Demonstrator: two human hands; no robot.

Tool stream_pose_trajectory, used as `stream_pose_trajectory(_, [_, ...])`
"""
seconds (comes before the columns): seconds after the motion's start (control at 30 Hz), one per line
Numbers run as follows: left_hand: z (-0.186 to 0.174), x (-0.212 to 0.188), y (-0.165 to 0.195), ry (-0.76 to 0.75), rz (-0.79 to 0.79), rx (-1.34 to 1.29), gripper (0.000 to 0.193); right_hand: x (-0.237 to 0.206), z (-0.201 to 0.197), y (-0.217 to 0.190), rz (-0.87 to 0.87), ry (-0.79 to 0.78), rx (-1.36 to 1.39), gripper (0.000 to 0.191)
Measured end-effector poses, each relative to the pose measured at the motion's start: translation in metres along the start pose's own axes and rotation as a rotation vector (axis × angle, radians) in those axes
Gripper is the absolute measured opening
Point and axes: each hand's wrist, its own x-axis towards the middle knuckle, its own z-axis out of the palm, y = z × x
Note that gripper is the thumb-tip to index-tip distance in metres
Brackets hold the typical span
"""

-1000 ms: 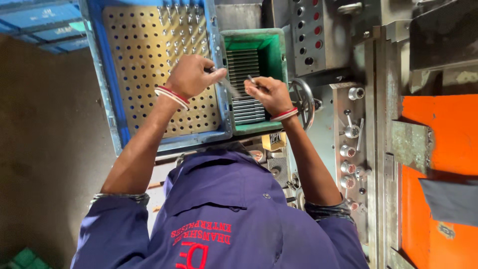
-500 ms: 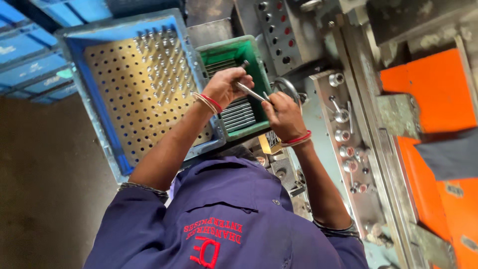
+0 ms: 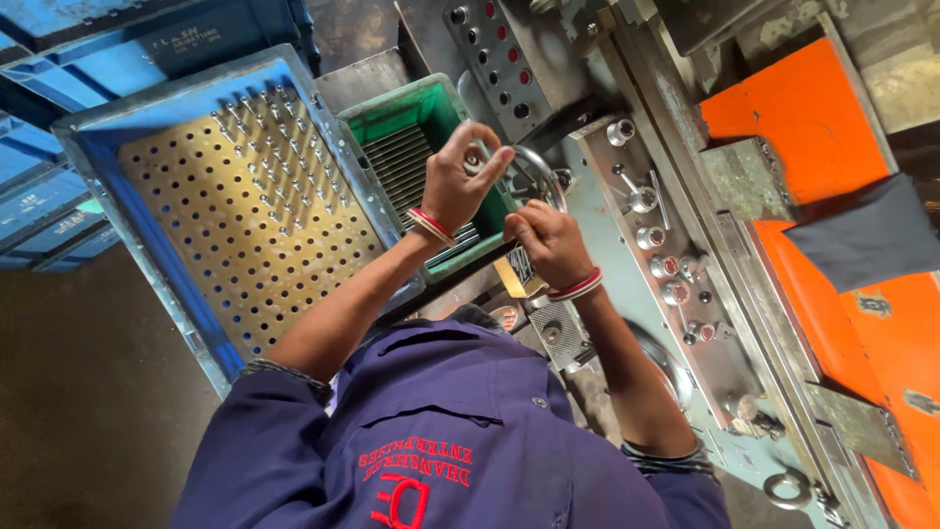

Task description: The person operates a metal forming machine by inserting metal rods into the machine, pulling a lever to activate the forming process, and then removing the formed parts. The person also uses a caliper to measure the formed parts and places them into a green tray.

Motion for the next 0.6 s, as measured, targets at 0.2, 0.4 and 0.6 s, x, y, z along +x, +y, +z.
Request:
stream_pose_trajectory(0.2, [-0.018, 0.008, 0.015, -0.23, -0.174, 0.081, 0.034, -0.002, -0.022, 0.0, -0.247, 0.068, -0.061, 0.015])
stream_pose_trajectory(0.4, [-0.028, 0.017, 0.014, -0.412, -0.552, -0.21, 0.039, 0.01, -0.027, -0.015, -0.56, 0.193, -0.33, 0.015])
stream_pose_trajectory(0.6, [-0.034, 0.009, 0.017, -0.452, -0.692, -0.237, 0.041, 0.011, -0.018, -0.011, -0.56, 0.149, -0.4, 0.016])
